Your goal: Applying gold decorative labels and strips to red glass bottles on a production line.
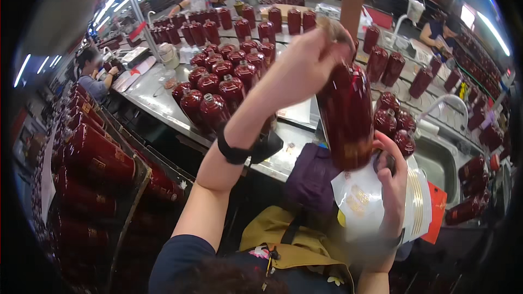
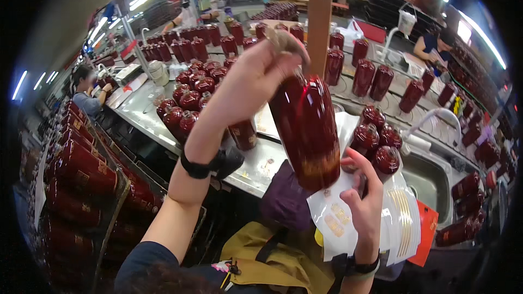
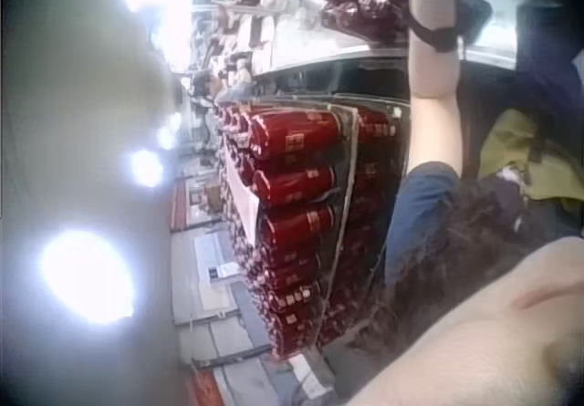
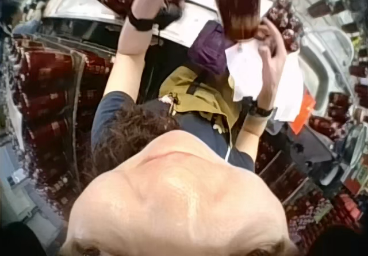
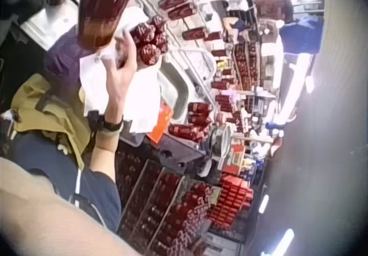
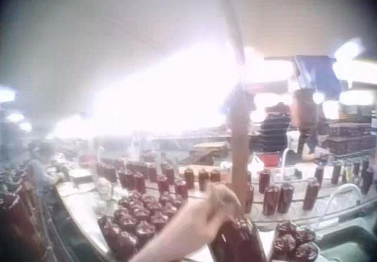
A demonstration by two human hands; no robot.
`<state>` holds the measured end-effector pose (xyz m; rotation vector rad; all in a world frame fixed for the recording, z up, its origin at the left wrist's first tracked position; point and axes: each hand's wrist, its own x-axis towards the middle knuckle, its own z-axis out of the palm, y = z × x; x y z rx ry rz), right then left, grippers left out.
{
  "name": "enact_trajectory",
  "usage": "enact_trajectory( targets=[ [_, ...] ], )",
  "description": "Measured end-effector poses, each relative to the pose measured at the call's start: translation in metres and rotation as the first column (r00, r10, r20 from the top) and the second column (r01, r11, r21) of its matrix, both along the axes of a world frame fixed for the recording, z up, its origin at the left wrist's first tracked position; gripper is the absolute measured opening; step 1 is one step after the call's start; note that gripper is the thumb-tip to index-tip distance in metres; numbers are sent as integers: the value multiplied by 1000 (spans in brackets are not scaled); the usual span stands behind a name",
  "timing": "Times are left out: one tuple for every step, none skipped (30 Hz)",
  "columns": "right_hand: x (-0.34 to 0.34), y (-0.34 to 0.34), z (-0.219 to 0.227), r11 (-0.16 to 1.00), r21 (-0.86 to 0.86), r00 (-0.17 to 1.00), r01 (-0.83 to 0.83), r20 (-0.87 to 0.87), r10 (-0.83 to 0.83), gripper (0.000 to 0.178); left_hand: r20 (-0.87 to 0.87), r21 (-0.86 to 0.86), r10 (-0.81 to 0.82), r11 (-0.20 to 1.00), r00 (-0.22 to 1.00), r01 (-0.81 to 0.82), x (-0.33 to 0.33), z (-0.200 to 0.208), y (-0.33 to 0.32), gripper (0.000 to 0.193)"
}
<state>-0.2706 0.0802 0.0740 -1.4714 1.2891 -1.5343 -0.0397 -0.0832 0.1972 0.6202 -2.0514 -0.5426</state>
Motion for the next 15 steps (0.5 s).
enact_trajectory(
  targets=[
    [-4, -4, -3, 988, 45, 986, -151, 73, 148, 81, 4, 100, -93, 991, 996, 92, -11, -17, 15, 18],
    [-12, -7, -13, 945, 144, 951, -294, 140, 274, 83, 3, 209, -186, 961, 983, 181, -19, -36, 22, 16],
    [-4, -5, -10, 914, 164, 921, -371, 194, 338, 82, 91, 262, -223, 946, 970, 193, -22, -46, 30, 17],
    [12, -5, -7, 873, 184, 880, -451, 257, 401, 80, 104, 302, -269, 926, 958, 227, -24, -58, 34, 17],
    [19, 1, -9, 860, 255, 882, -441, 300, 364, 79, 84, 351, -296, 902, 951, 250, -30, -68, 34, 20],
    [24, 3, -18, 838, 313, 875, -448, 346, 338, 77, 73, 396, -308, 882, 949, 256, -33, -76, 31, 24],
    [26, 2, -29, 827, 345, 870, -443, 390, 303, 75, 137, 460, -306, 862, 942, 213, -36, -80, 24, 29],
    [32, 0, -37, 809, 368, 856, -457, 429, 289, 74, 213, 433, -350, 871, 912, 233, -30, -96, 2, 26],
    [35, -4, -42, 786, 461, 884, -413, 410, 224, 71, 113, 469, -286, 860, 952, 202, -25, -106, -12, 27],
    [33, -7, -57, 728, 550, 896, -409, 394, 205, 69, 16, 498, -214, 848, 977, 178, -20, -111, -21, 27],
    [36, -10, -61, 725, 560, 895, -401, 408, 180, 69, -15, 496, -123, 861, 992, 114, -15, -120, -26, 28],
    [39, -12, -64, 722, 569, 894, -395, 420, 158, 69, -44, 494, -27, 868, 999, 45, -11, -127, -27, 28],
    [38, -19, -71, 723, 566, 895, -396, 413, 167, 69, -75, 510, 64, 860, 995, -16, -4, -133, -20, 28],
    [36, -25, -76, 725, 564, 897, -396, 407, 173, 70, -109, 529, 45, 849, 993, 19, 6, -148, -19, 30],
    [38, -30, -69, 740, 538, 884, -404, 439, 164, 69, -187, 565, 41, 822, 981, 74, 13, -162, -10, 38]
  ],
)
